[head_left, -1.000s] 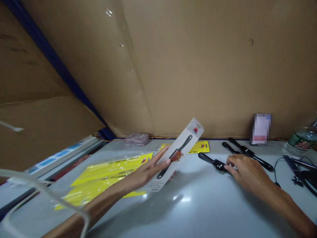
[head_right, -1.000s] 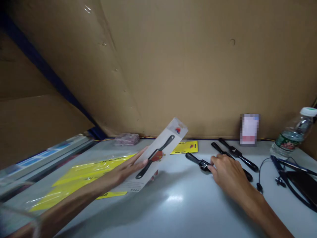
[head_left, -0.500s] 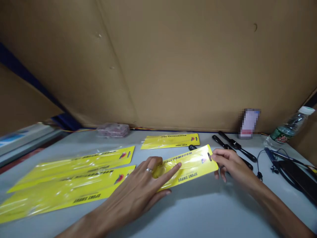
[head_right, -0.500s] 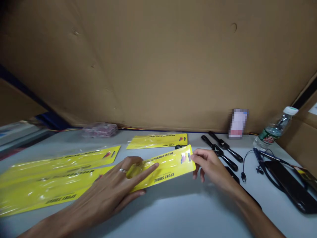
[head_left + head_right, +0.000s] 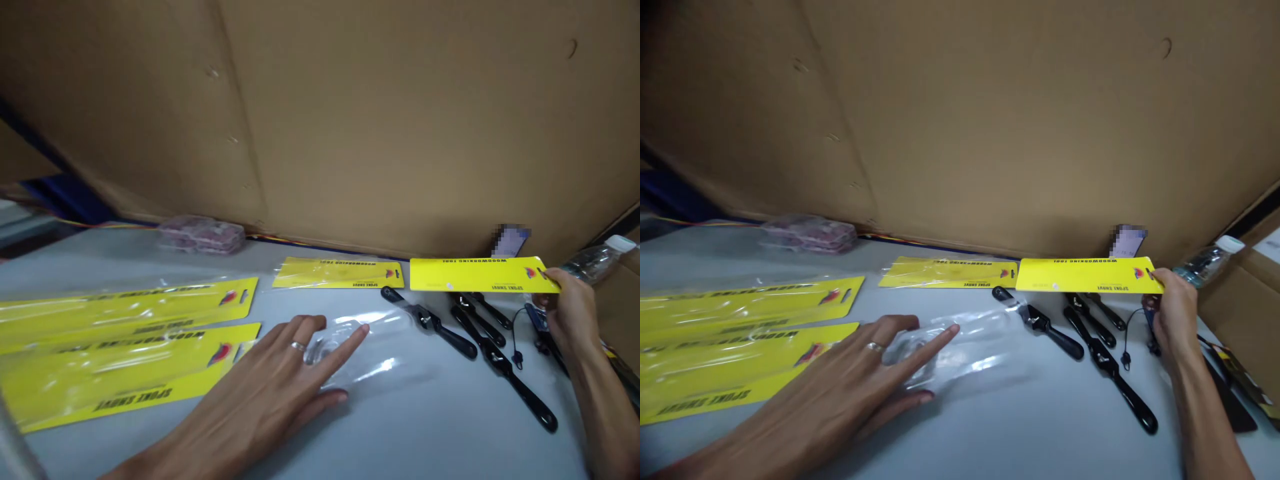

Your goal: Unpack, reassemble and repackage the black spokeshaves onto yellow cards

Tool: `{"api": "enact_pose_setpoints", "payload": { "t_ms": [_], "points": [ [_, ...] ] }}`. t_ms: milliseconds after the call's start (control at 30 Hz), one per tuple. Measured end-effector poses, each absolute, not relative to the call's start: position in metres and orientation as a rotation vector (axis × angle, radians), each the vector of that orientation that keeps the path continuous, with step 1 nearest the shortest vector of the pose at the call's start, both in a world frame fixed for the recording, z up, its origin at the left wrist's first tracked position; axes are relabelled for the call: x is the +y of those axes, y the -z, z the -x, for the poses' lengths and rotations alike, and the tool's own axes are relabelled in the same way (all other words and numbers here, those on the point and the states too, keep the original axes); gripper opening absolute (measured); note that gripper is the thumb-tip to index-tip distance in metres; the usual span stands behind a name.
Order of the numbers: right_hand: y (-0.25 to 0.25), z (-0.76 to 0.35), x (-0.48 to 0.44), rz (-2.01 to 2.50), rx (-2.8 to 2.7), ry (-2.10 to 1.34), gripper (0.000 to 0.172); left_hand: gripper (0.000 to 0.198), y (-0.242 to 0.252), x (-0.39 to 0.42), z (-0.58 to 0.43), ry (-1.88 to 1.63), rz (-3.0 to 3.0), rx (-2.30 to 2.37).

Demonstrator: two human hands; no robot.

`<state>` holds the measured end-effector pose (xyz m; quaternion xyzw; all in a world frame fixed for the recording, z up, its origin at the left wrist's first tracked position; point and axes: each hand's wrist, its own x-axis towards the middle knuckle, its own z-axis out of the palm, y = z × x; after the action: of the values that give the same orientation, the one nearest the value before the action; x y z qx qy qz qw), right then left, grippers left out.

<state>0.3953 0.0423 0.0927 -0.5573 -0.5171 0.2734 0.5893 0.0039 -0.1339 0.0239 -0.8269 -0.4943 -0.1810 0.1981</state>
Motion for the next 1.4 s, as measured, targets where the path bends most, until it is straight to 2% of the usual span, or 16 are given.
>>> {"api": "enact_pose_setpoints", "payload": {
  "t_ms": [100, 167, 267, 333, 433, 533, 600, 733, 833, 933, 1033, 1100, 1267, 1400],
  "points": [
    [-0.082, -0.388, 0.045, 1.344, -1.153, -0.742, 0.018, 0.056, -0.027, -0.137, -0.007, 0.513, 2.416, -1.287],
    [-0.075, -0.376, 0.041, 1.402, -1.25, -0.81, 0.028, 0.057, -0.026, -0.139, -0.008, 0.503, 2.475, -1.243],
    [-0.074, -0.36, 0.027, 1.503, -1.636, -0.511, 0.038, 0.057, -0.021, -0.141, -0.007, 0.479, 2.543, -1.204],
    [-0.076, -0.349, 0.012, 1.513, -2.019, -0.283, 0.032, 0.058, -0.015, -0.142, -0.005, 0.489, 2.575, -1.249],
    [-0.074, -0.334, -0.01, 1.573, -2.559, -0.152, 0.017, 0.063, -0.004, -0.142, -0.002, 0.548, 2.65, -1.367],
    [-0.069, -0.325, -0.024, 1.655, -2.794, -0.013, 0.01, 0.064, 0.002, -0.143, -0.001, 0.597, 2.714, -1.401],
    [-0.067, -0.324, -0.027, 1.623, -2.865, -0.058, 0.008, 0.063, 0.0, -0.145, -0.002, 0.615, 2.72, -1.378],
    [-0.068, -0.326, -0.028, 1.412, -2.895, -0.311, 0.006, 0.064, -0.011, -0.149, -0.003, 0.502, 2.771, -1.211],
    [-0.068, -0.319, -0.031, 1.228, -2.855, -0.636, 0.008, 0.065, -0.021, -0.152, -0.005, 0.407, 2.806, -1.11],
    [-0.064, -0.305, -0.036, 1.146, -2.742, -1.016, 0.008, 0.061, -0.029, -0.154, -0.01, 0.459, 2.777, -1.166],
    [-0.06, -0.298, -0.036, 1.065, -2.639, -1.223, 0.017, 0.065, -0.035, -0.152, -0.014, 0.487, 2.737, -1.21],
    [-0.062, -0.301, -0.03, 1.06, -2.573, -1.134, 0.023, 0.071, -0.038, -0.149, -0.015, 0.455, 2.712, -1.227],
    [-0.084, -0.318, -0.024, 1.289, -2.226, -0.627, 0.033, 0.079, -0.039, -0.141, -0.025, 0.428, 2.611, -1.342],
    [-0.092, -0.317, -0.042, 1.105, -2.477, -0.639, 0.033, 0.094, -0.029, -0.137, -0.041, 0.414, 2.667, -1.413]
  ]
}}
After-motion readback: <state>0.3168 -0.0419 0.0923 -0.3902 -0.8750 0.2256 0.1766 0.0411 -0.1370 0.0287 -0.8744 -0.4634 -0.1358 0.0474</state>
